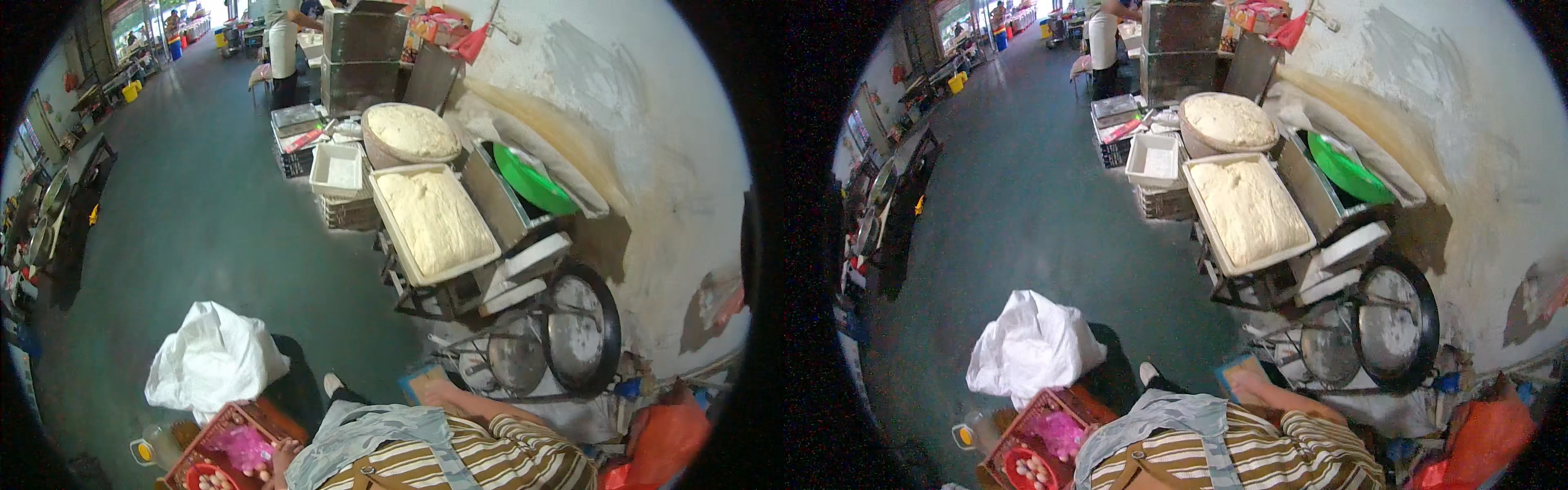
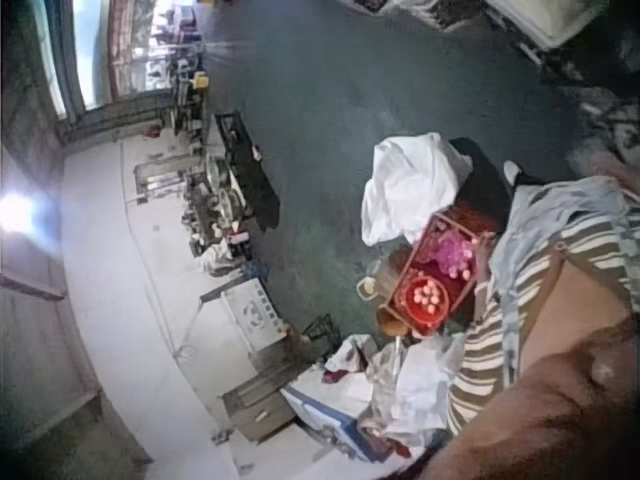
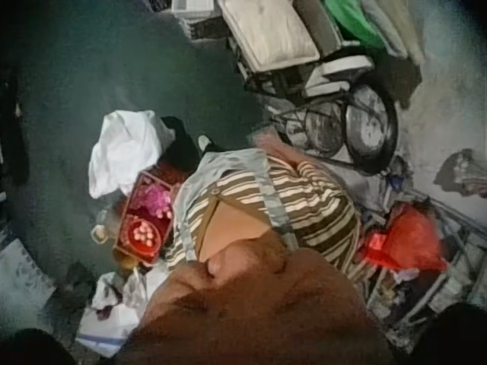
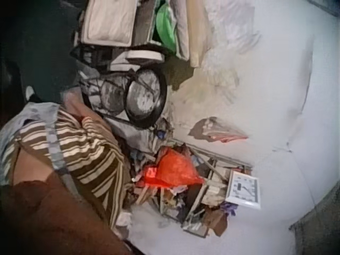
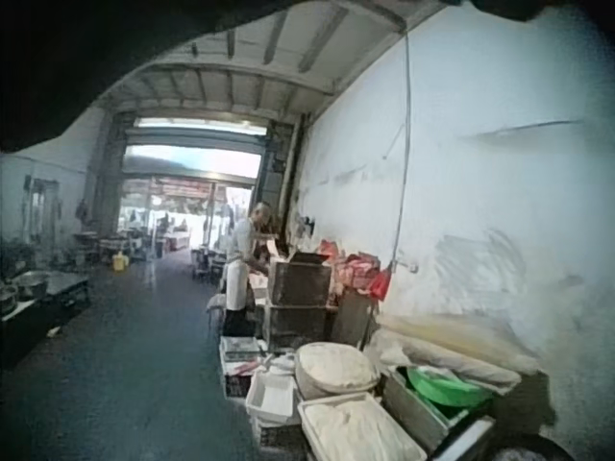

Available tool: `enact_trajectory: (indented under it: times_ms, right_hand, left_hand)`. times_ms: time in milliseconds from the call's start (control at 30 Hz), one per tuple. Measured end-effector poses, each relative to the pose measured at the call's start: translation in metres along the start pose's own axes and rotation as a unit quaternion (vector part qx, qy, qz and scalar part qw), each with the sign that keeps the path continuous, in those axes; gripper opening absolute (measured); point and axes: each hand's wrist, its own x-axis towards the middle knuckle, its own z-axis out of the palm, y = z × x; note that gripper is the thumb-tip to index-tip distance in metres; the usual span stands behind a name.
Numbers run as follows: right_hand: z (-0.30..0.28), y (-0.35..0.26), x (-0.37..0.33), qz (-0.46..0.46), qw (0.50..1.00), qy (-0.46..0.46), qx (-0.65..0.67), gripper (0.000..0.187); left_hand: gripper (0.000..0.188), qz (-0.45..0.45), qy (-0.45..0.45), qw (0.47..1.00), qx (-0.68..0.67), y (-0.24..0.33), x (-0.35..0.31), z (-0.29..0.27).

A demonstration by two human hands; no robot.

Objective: The person rolls a long piece of dough on a floured table, then repeatedly pinches off small pieces and places them in a pile. Another person works nearby at the same table.

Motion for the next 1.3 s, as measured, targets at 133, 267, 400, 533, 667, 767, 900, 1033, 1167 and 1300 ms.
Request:
enact_trajectory:
  times_ms: [133,267,400,533,667,767,900,1033,1167,1300]
  right_hand:
    - [0.026,-0.09,-0.016,0.043,0.995,0.075,-0.056,0.05]
    - [0.031,-0.146,0.011,0.069,0.986,0.139,-0.056,0.049]
    - [-0.01,-0.194,0.082,-0.002,0.989,0.069,-0.132,0.039]
    - [-0.003,-0.289,0.179,-0.258,0.8,0.035,-0.54,0.033]
    - [0.022,-0.421,0.249,-0.08,0.959,-0.007,-0.271,0.028]
    - [0.066,-0.543,0.286,0.016,0.996,0.067,-0.056,0.027]
    - [0.113,-0.686,0.299,-0.036,0.997,0.04,-0.056,0.038]
    - [0.145,-0.763,0.348,-0.07,0.988,0.062,-0.124,0.041]
    - [0.233,-0.811,0.374,0.006,0.987,0.1,-0.127,0.036]
    - [0.245,-0.819,0.417,-0.015,0.962,-0.022,-0.273,0.047]
  left_hand:
    - [0.043,-0.271,0.058,0.819,-0.502,0.042,0.118,-0.072]
    - [0.04,-0.293,0.097,0.896,-0.32,0.091,0.224,-0.134]
    - [0.041,-0.287,0.097,0.898,-0.318,0.11,0.316,-0.139]
    - [0.036,-0.299,0.084,0.908,-0.281,0.107,0.375,-0.138]
    - [0.024,-0.284,0.08,0.9,-0.32,0.102,0.391,-0.145]
    - [0.027,-0.36,0.138,0.876,-0.29,0.106,0.42,-0.148]
    - [0.028,-0.381,0.198,0.844,-0.322,0.076,0.446,-0.154]
    - [0.023,-0.385,0.153,0.879,-0.235,0.059,0.488,-0.161]
    - [0.021,-0.378,0.152,0.885,-0.227,0.036,0.563,-0.224]
    - [0.02,-0.388,0.162,0.829,-0.369,0.033,0.661,-0.314]
